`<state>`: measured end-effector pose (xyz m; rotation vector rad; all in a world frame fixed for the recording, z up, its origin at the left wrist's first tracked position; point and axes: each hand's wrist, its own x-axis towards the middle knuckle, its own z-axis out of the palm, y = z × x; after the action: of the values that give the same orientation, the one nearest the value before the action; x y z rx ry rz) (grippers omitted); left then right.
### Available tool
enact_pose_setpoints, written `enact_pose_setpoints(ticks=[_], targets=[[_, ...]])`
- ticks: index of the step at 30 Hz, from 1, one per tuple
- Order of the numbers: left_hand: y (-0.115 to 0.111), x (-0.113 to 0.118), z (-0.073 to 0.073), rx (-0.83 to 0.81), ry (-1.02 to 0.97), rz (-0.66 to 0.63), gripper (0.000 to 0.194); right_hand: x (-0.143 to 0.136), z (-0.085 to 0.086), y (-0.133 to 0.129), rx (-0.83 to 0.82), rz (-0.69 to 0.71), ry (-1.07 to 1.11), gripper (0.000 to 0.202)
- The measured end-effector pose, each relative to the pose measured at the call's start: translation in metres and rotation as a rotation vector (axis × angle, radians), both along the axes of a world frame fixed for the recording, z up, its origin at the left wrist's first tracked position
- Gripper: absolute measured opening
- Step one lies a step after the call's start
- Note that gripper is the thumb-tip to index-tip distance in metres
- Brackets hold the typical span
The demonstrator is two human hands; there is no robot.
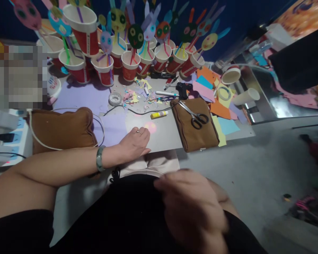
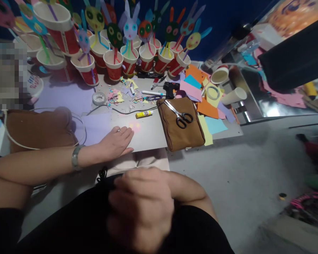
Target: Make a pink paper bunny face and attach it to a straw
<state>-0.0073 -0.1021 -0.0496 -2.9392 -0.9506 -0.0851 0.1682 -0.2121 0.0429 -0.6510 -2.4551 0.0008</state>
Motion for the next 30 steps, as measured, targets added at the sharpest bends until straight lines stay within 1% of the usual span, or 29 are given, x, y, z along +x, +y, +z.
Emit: enact_pose_setpoints(ticks=[1,2,3,4,5,6,8,9,11,12,15,18,21,24,27,30], targets=[[0.0,0.0,-0.001,-0.001,-0.005,0.003,0.05,-0.001,-0.007,0.018,0.053,0.006,0.048,0.019],[0.0,0.001,-0.002,-0.003,-0.01,0.005,0.046,0.0,-0.015,0.037,0.159,0.097,0.095,0.015],[0.0,0.001,-0.003,-0.008,-0.018,0.006,0.042,0.003,-0.023,0.057,0.205,0.144,0.047,0.01],[0.0,0.001,-0.004,-0.014,-0.025,0.005,0.039,0.008,-0.031,0.076,0.239,0.14,-0.003,0.008],[0.0,0.002,-0.005,-0.018,-0.027,0.004,0.037,0.015,-0.038,0.095,0.28,0.104,-0.036,0.01],[0.0,0.002,-0.005,-0.019,-0.023,0.002,0.038,0.023,-0.043,0.113,0.298,0.032,-0.076,0.013],[0.0,0.002,-0.005,-0.01,-0.002,0.003,0.046,0.043,-0.047,0.146,0.242,-0.179,-0.15,0.017],[0.001,0.002,-0.004,0.001,0.009,0.005,0.05,0.053,-0.047,0.163,0.172,-0.297,-0.197,0.02],[0.001,0.002,-0.003,0.016,0.018,0.0,0.053,0.071,-0.042,0.198,0.031,-0.497,-0.262,0.025],[0.001,0.002,-0.002,0.018,0.017,-0.006,0.053,0.079,-0.039,0.217,-0.028,-0.554,-0.283,0.026],[0.002,0.001,-0.002,0.014,0.01,-0.014,0.053,0.092,-0.034,0.274,-0.135,-0.605,-0.401,0.024],[0.002,0.001,-0.003,0.007,0.004,-0.009,0.052,0.09,-0.041,0.318,-0.132,-0.62,-0.603,0.02],[0.003,0.001,-0.003,0.001,-0.002,-0.002,0.051,0.079,-0.05,0.341,-0.124,-0.609,-0.862,0.018],[0.002,0.002,-0.001,-0.003,-0.008,-0.003,0.05,0.068,-0.054,0.347,-0.111,-0.557,-1.056,0.02],[0.003,0.002,0.003,-0.024,0.015,-0.003,0.053,0.066,-0.056,0.348,-0.099,-0.483,-1.123,0.025],[0.004,0.002,0.008,-0.047,0.047,-0.002,0.056,0.069,-0.061,0.351,-0.102,-0.458,-1.09,0.026]])
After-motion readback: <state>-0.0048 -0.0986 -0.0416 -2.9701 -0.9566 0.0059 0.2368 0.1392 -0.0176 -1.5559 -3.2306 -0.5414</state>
